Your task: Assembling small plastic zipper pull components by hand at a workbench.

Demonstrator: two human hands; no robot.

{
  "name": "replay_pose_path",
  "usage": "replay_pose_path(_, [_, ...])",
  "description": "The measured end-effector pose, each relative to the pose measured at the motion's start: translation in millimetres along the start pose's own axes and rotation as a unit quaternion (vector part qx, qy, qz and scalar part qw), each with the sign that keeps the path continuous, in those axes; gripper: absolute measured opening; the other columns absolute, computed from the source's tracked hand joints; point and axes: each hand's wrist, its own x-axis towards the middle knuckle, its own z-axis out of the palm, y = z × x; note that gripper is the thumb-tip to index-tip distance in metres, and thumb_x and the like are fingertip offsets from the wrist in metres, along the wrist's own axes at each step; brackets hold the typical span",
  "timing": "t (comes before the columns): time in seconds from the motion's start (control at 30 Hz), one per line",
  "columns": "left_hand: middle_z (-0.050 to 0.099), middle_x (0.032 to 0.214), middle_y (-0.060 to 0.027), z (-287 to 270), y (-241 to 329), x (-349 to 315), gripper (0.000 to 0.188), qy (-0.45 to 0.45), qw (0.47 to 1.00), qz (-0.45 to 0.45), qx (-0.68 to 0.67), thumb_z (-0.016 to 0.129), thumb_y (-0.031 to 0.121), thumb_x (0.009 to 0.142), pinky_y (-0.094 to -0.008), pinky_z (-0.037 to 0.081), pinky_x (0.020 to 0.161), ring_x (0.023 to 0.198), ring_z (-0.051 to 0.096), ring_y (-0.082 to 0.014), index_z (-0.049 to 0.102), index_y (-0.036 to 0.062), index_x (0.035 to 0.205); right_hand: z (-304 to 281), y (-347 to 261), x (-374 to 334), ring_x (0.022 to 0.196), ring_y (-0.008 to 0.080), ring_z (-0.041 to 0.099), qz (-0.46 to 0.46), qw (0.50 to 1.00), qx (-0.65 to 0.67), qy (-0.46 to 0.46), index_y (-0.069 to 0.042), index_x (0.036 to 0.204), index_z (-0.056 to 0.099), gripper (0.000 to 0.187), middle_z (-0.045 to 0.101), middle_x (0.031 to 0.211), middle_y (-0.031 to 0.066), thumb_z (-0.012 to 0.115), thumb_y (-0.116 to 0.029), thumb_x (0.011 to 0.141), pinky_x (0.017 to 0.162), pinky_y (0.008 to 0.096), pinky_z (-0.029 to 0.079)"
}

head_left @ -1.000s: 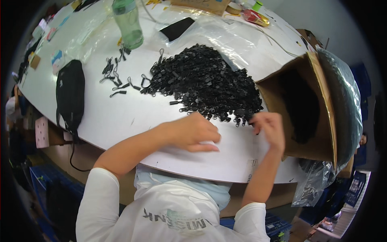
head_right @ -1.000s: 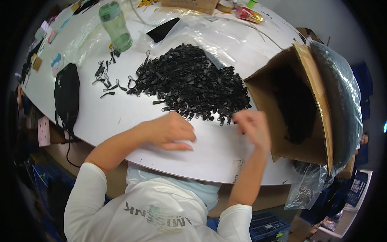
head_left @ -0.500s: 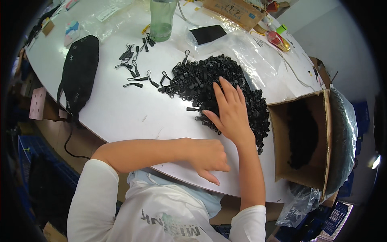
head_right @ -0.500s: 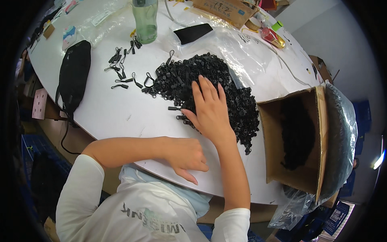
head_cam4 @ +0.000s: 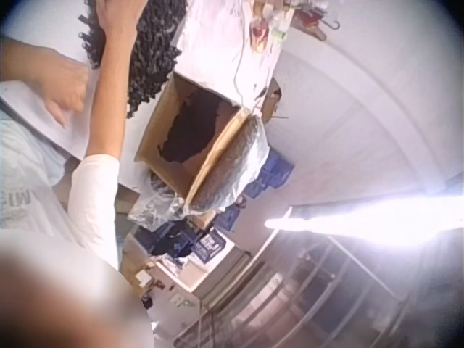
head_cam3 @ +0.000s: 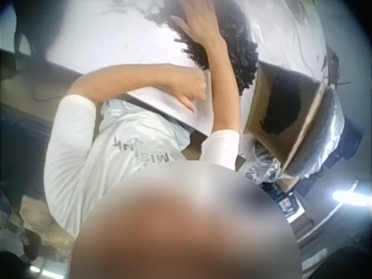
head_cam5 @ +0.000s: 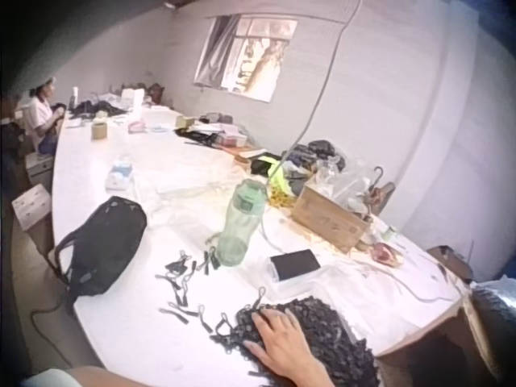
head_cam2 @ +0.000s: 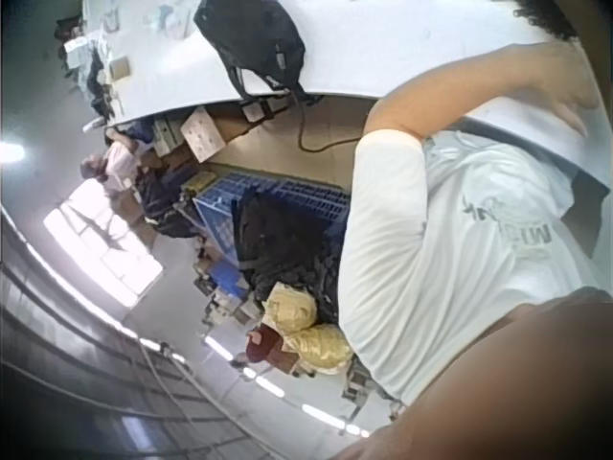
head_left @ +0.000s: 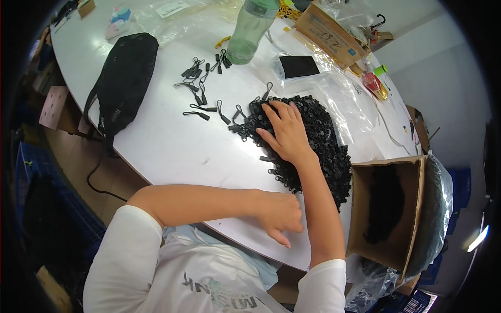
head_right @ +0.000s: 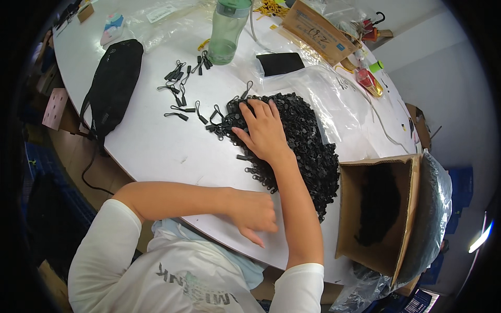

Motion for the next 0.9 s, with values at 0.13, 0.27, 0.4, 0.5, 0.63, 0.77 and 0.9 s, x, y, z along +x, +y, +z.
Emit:
replay_pose_path(0.13, [0.053, 0.053, -0.0107, -3.3, -3.1, -0.8, 0.048, -0.004, 1.0, -0.001, 0.031, 0.059, 0.047, 0.083, -0.0429, 0.039, 0.044, 0.049, 0.052, -0.0351, 0.05, 0.003, 0.065, 1.7, -1.5, -3.9, 0.1, 0.0286, 0.053, -0.008, 0.998, 0.013, 0.065, -0.003, 0.104, 0.061, 0.029, 0.056, 0.106, 0.0118, 0.068, -0.017, 0.079, 0.085, 0.0392, 0.041])
replay_pose_path(0.27, [0.054, 0.054, -0.0103, -2.3, -2.2, 3.2, 0.045, -0.019, 0.999, -0.004, 0.035, 0.06, 0.045, 0.082, -0.0425, 0.04, 0.045, 0.05, 0.053, -0.0342, 0.05, 0.0036, 0.066, 4.7, 3.2, -9.9, 0.083, 0.0254, 0.053, -0.001, 0.995, -0.029, 0.091, -0.006, 0.08, 0.056, 0.016, 0.055, 0.088, 0.0082, 0.067, -0.017, 0.08, 0.073, 0.0375, 0.044])
replay_pose_path(0.4, [0.055, 0.055, -0.0097, -2.4, -1.3, 2.2, 0.043, -0.032, 0.999, -0.019, 0.033, 0.061, 0.044, 0.082, -0.0423, 0.041, 0.046, 0.051, 0.054, -0.0336, 0.051, 0.0044, 0.066, 12.3, 4.0, -9.6, 0.071, 0.0247, 0.057, 0.028, 0.997, -0.039, 0.058, -0.007, 0.075, 0.054, 0.017, 0.056, 0.075, 0.0067, 0.066, -0.017, 0.082, 0.063, 0.0356, 0.046])
replay_pose_path(0.5, [0.055, 0.056, -0.0093, -3.7, -2.6, 1.5, 0.043, -0.033, 0.999, -0.025, 0.027, 0.061, 0.043, 0.082, -0.0421, 0.042, 0.046, 0.052, 0.055, -0.0334, 0.051, 0.0048, 0.066, 11.4, 3.8, -11.5, 0.056, 0.0259, 0.056, 0.009, 0.996, -0.052, 0.074, -0.008, 0.071, 0.053, 0.019, 0.054, 0.062, 0.0066, 0.065, -0.016, 0.082, 0.052, 0.0365, 0.046])
replay_pose_path(0.63, [0.056, 0.057, -0.0098, -5.6, -3.1, 0.1, 0.042, -0.026, 0.999, -0.027, 0.035, 0.061, 0.043, 0.082, -0.0426, 0.043, 0.048, 0.053, 0.056, -0.0338, 0.052, 0.0047, 0.067, -10.7, 2.0, -16.8, 0.045, 0.0213, 0.045, 0.155, 0.968, 0.11, 0.164, -0.002, 0.064, 0.052, 0.028, 0.052, 0.055, 0.0068, 0.057, -0.013, 0.089, 0.046, 0.0321, 0.038])
replay_pose_path(0.77, [0.056, 0.058, -0.0104, -2.8, -4.1, 0.6, 0.042, -0.019, 0.999, -0.029, 0.04, 0.062, 0.044, 0.082, -0.0427, 0.044, 0.049, 0.054, 0.057, -0.0344, 0.052, 0.005, 0.068, -56.7, 13.3, -25.6, 0.043, 0.0098, 0.034, 0.353, 0.629, 0.585, 0.371, -0.007, 0.064, 0.05, 0.032, 0.043, 0.054, 0.0004, 0.05, -0.018, 0.095, 0.043, 0.0246, 0.027])
replay_pose_path(0.9, [0.057, 0.058, -0.0106, -5.4, -2.8, 1.3, 0.042, -0.017, 0.999, -0.03, 0.034, 0.062, 0.044, 0.082, -0.0425, 0.045, 0.049, 0.055, 0.057, -0.0342, 0.052, 0.0054, 0.068, -76.6, 34.6, -65.9, 0.04, 0.0105, 0.022, 0.233, 0.409, 0.777, 0.417, -0.01, 0.069, 0.044, 0.033, 0.033, 0.051, 0.0009, 0.043, -0.027, 0.096, 0.043, 0.0261, 0.019])
